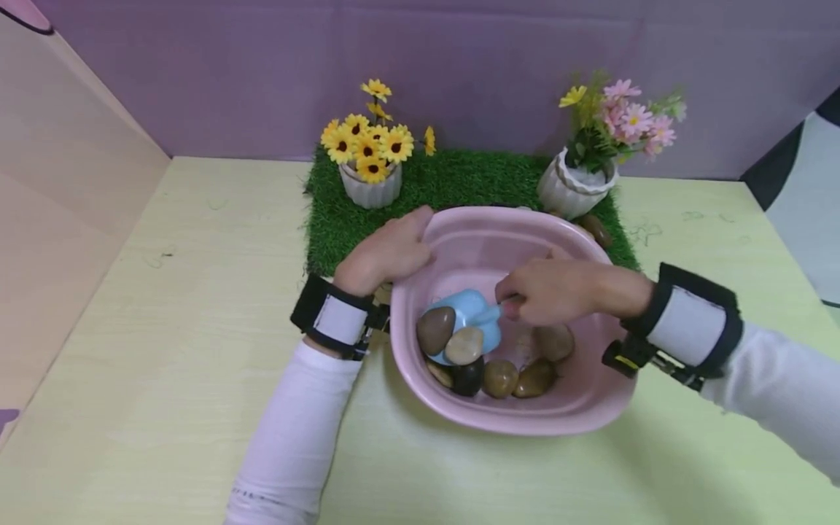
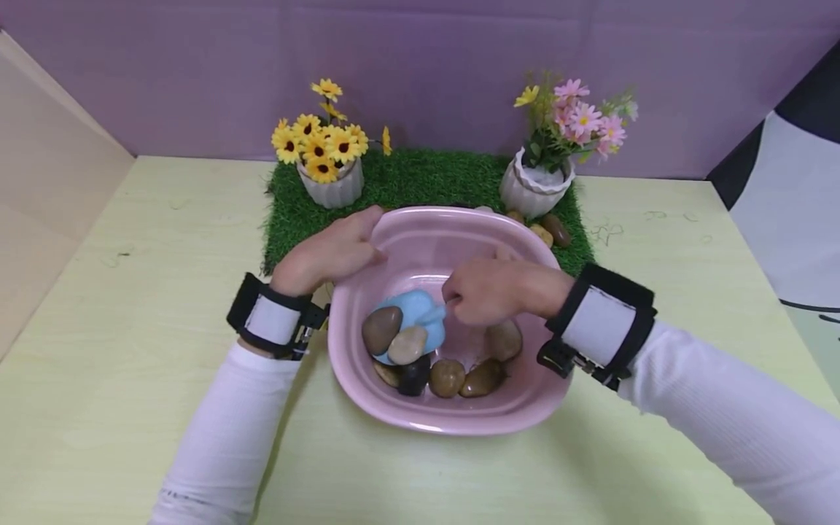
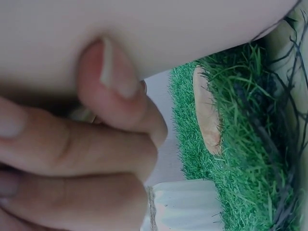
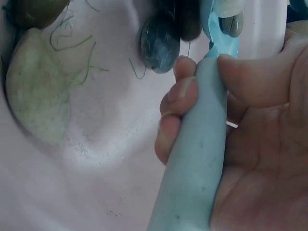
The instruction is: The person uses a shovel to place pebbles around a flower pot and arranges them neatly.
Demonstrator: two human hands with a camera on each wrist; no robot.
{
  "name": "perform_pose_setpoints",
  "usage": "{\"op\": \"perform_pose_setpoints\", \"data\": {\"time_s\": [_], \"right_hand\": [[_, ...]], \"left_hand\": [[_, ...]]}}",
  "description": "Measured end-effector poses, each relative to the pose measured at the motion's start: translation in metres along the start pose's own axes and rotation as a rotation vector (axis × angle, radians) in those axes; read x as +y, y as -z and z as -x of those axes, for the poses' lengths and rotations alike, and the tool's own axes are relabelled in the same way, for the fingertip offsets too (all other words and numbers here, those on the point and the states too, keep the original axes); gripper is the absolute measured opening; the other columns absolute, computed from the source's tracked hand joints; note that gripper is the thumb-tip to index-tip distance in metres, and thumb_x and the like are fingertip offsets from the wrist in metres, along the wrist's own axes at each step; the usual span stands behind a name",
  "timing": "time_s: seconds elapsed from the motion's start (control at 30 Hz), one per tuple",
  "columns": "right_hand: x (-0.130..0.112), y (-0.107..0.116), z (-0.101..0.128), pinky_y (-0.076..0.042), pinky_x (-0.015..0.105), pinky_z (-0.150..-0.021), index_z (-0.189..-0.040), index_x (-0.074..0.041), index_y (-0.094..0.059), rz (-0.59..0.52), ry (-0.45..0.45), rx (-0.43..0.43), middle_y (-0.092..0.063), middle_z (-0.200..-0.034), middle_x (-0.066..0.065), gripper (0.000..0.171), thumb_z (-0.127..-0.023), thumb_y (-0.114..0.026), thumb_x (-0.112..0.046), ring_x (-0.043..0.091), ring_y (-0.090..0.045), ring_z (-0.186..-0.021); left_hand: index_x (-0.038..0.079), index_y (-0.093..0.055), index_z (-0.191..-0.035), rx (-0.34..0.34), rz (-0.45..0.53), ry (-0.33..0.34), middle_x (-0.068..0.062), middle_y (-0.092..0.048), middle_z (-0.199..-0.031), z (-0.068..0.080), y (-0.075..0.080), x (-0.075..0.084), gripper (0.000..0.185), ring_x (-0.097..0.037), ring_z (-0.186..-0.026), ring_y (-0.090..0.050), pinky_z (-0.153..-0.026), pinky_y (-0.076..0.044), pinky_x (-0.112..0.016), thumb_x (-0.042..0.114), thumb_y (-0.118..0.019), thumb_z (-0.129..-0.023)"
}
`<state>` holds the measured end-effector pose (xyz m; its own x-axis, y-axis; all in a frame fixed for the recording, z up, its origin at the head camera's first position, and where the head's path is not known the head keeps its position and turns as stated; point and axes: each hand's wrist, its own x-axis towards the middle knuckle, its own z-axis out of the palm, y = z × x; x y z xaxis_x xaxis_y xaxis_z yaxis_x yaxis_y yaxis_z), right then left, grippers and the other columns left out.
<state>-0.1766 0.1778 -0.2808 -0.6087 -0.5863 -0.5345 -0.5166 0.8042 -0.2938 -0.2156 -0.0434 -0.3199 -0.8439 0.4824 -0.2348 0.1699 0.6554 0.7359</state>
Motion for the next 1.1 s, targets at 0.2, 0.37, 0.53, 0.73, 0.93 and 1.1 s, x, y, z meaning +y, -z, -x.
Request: {"op": "perform_pose_setpoints", "data": {"time_s": [0.2, 0.37, 0.53, 0.73, 0.93, 1.1], "right_hand": [[0.001, -0.001, 0.002, -0.033, 0.032, -0.079, -0.078, -0.022, -0.059, 0.004, 0.033, -0.080, -0.049, -0.068, -0.008, 0.018, -0.095, -0.053, -0.020, 0.011, -0.047, -0.068], [0.005, 0.000, 0.004, -0.037, 0.032, -0.079, -0.086, -0.024, -0.063, 0.002, 0.061, -0.122, -0.055, -0.074, -0.010, 0.016, -0.098, -0.052, -0.022, 0.009, -0.050, -0.072], [0.010, 0.002, 0.006, -0.047, 0.041, -0.087, -0.100, -0.027, -0.069, -0.022, 0.103, -0.136, -0.066, -0.093, -0.012, 0.017, -0.098, -0.052, -0.022, 0.008, -0.057, -0.086], [0.012, 0.005, 0.008, -0.047, 0.043, -0.093, -0.106, -0.027, -0.069, -0.049, 0.135, -0.157, -0.067, -0.106, -0.012, 0.019, -0.099, -0.051, -0.023, 0.009, -0.057, -0.097], [0.013, 0.008, 0.010, -0.047, 0.045, -0.097, -0.108, -0.026, -0.068, -0.067, 0.144, -0.165, -0.067, -0.109, -0.011, 0.020, -0.100, -0.050, -0.024, 0.011, -0.058, -0.103], [0.015, 0.013, 0.015, -0.049, 0.037, -0.090, -0.102, -0.026, -0.067, -0.061, 0.165, -0.175, -0.065, -0.101, -0.013, 0.017, -0.100, -0.050, -0.026, 0.008, -0.057, -0.096]], "left_hand": [[0.006, -0.044, -0.127, -0.006, 0.011, 0.007, -0.016, -0.058, -0.106, -0.001, 0.000, -0.001, 0.030, -0.025, -0.072, -0.071, -0.056, -0.060, -0.029, 0.006, -0.047, -0.097], [0.007, -0.045, -0.123, -0.001, 0.023, 0.000, -0.016, -0.059, -0.104, 0.000, -0.001, -0.001, 0.027, -0.026, -0.072, -0.070, -0.055, -0.060, -0.029, 0.005, -0.047, -0.096], [0.006, -0.046, -0.120, 0.002, 0.042, -0.003, -0.016, -0.059, -0.102, -0.001, -0.001, -0.001, 0.025, -0.026, -0.070, -0.070, -0.054, -0.060, -0.030, 0.004, -0.048, -0.095], [0.006, -0.045, -0.121, 0.000, 0.056, -0.003, -0.017, -0.060, -0.101, -0.001, -0.001, -0.002, 0.026, -0.026, -0.068, -0.071, -0.053, -0.060, -0.030, 0.003, -0.047, -0.095], [0.006, -0.045, -0.120, 0.000, 0.053, -0.007, -0.017, -0.060, -0.100, -0.001, 0.000, -0.002, 0.026, -0.026, -0.067, -0.070, -0.053, -0.060, -0.031, 0.003, -0.047, -0.095], [0.006, -0.045, -0.121, -0.003, 0.046, -0.002, -0.017, -0.059, -0.101, 0.000, 0.000, -0.002, 0.025, -0.025, -0.067, -0.069, -0.054, -0.059, -0.031, 0.005, -0.047, -0.096]]}}
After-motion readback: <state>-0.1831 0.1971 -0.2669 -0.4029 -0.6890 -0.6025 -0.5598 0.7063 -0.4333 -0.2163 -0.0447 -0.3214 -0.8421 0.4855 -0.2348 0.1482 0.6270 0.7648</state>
